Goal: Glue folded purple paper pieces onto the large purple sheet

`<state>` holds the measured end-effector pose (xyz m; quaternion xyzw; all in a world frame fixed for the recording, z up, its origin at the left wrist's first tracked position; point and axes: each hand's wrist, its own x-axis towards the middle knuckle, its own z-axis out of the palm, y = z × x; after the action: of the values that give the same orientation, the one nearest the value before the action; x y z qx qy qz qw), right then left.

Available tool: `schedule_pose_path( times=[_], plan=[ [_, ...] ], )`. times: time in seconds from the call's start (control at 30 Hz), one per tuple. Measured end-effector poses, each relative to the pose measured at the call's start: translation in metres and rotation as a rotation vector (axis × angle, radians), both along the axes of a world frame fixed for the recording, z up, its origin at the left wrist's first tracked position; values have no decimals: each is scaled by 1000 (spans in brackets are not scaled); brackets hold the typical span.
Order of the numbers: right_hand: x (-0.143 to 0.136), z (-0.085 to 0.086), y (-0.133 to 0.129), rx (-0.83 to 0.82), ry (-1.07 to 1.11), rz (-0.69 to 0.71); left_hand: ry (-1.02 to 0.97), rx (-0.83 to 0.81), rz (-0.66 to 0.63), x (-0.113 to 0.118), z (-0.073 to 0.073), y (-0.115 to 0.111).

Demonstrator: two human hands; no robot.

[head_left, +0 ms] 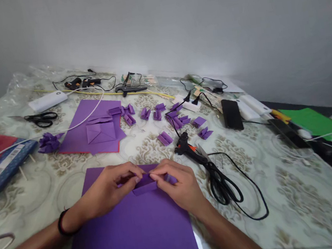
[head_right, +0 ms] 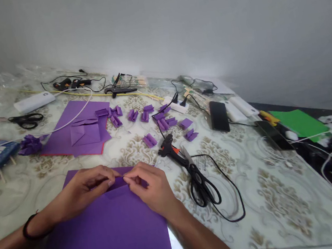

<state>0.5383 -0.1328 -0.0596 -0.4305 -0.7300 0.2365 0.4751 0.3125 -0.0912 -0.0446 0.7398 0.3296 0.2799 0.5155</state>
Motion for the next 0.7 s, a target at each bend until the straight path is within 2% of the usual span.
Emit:
schedule_pose_path(
  times=[0.1, 0.17, 0.33, 0.43, 0.5, 0.63, 0.7],
  plan=[
    [2, 0, 1, 82, -5, -38, -6, -101, -72, -2, 6, 2],
    [1, 1, 1, 115, -11, -45, 1, -187, -76, -3, 9, 2],
    [-1, 3, -1, 104, -45, -28, -68, -294, -90, -2, 8, -1],
    [7, 6, 2, 33, -111, -13, -85, -220, -79, -2, 5, -1],
    [24, 7, 9, -33, -205, -76, -46, -131, -60, -2, 5, -1],
    [84, -5, 27, -93, -439, -424, 43, 100, -28, -5, 7, 2],
    [113, -18, 33, -150, -557, -528, 67, 209, -12, -7, 8, 3]
  ],
)
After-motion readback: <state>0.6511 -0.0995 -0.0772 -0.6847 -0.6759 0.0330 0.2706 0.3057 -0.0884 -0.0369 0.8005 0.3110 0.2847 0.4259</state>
